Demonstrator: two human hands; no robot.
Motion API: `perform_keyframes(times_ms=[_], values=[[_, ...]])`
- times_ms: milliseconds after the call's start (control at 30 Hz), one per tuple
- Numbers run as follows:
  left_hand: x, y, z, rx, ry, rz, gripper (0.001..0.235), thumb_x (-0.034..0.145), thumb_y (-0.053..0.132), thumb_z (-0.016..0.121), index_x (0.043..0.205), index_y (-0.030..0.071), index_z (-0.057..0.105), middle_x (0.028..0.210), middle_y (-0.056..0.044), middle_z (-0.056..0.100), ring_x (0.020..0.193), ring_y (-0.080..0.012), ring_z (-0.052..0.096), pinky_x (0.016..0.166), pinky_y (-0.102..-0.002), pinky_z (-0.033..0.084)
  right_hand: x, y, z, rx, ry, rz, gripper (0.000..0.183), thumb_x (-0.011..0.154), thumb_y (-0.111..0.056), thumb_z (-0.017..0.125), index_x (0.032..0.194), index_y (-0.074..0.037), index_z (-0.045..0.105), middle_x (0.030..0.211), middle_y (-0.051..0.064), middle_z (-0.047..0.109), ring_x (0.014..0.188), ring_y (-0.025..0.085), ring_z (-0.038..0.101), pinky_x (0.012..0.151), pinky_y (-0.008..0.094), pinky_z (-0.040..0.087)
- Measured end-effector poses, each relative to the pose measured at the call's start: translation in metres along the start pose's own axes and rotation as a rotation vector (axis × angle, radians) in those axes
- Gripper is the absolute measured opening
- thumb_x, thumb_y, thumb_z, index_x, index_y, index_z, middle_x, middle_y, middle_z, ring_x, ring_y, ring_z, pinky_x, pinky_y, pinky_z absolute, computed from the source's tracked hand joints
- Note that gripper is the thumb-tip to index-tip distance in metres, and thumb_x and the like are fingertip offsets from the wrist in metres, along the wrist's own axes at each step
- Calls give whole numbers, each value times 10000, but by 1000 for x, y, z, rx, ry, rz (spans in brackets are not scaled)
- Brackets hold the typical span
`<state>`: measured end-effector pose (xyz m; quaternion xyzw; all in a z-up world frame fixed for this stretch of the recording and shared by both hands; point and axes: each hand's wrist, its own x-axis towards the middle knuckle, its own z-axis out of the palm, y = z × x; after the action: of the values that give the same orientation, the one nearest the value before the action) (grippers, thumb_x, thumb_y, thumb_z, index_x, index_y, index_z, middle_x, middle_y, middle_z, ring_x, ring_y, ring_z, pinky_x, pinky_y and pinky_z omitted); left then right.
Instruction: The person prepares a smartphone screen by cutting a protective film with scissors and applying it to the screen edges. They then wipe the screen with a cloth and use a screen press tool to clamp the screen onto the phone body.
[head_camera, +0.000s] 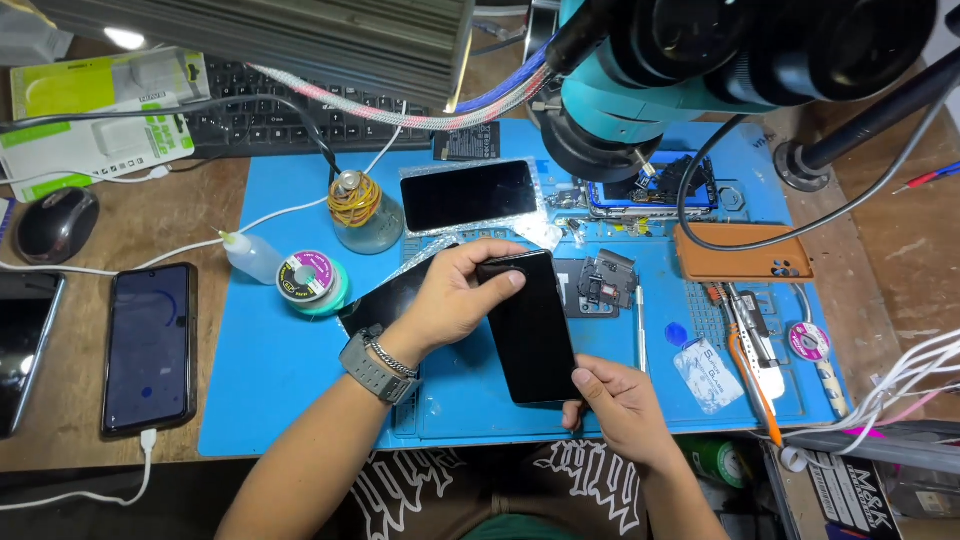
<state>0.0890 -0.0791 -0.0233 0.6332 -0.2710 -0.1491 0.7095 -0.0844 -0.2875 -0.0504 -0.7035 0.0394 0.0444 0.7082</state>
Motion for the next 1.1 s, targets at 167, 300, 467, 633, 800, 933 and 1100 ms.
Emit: perform_keyframes(times_ms=[167,300,467,633,800,933,1100], values=[[-4,10,4,66,36,-39,293,906,179,739,1181,81,721,1077,-42,761,955,-121,712,868,-257,594,3,0,4,-169,154,84,291,959,-212,638,1106,-11,790,520,127,702,449,152,673,433,253,561],[-11,17,11,118,57,-12,315,907,212,726,1193,79,720,1125,-64,757,1007,-148,711,894,-279,594,27,-43,23,-510,408,-288,249,923,-136,695,1129,-12,758,613,3,598,855,157,761,903,322,633],[-16,27,21,96,196,174,272,817,117,838,1073,35,798,839,-140,771,852,-195,756,659,-315,606,51,-64,39,-530,518,-631,154,838,9,823,986,41,799,722,131,712,515,184,589,470,277,501],[-18,34,20,73,185,279,262,800,98,847,1046,22,795,834,-153,769,808,-257,769,643,-322,604,53,-68,48,-590,566,-650,69,888,36,744,938,31,791,681,98,689,509,170,548,470,287,484],[-17,39,19,52,158,336,244,809,106,844,1025,13,783,847,-147,774,808,-282,771,641,-324,605,51,-79,51,-689,558,-645,80,919,47,673,891,25,744,614,76,596,510,187,517,474,273,472],[-18,40,19,23,137,324,231,825,86,822,1036,4,775,845,-172,764,814,-292,768,625,-318,595,51,-77,43,-597,471,-495,117,951,33,585,883,28,679,611,131,561,522,206,555,470,323,489],[-16,34,18,-8,133,297,231,822,74,820,1037,3,775,846,-172,765,839,-270,767,625,-311,592,50,-66,33,-404,415,-409,160,989,6,523,882,22,640,619,106,556,595,132,516,507,334,505]])
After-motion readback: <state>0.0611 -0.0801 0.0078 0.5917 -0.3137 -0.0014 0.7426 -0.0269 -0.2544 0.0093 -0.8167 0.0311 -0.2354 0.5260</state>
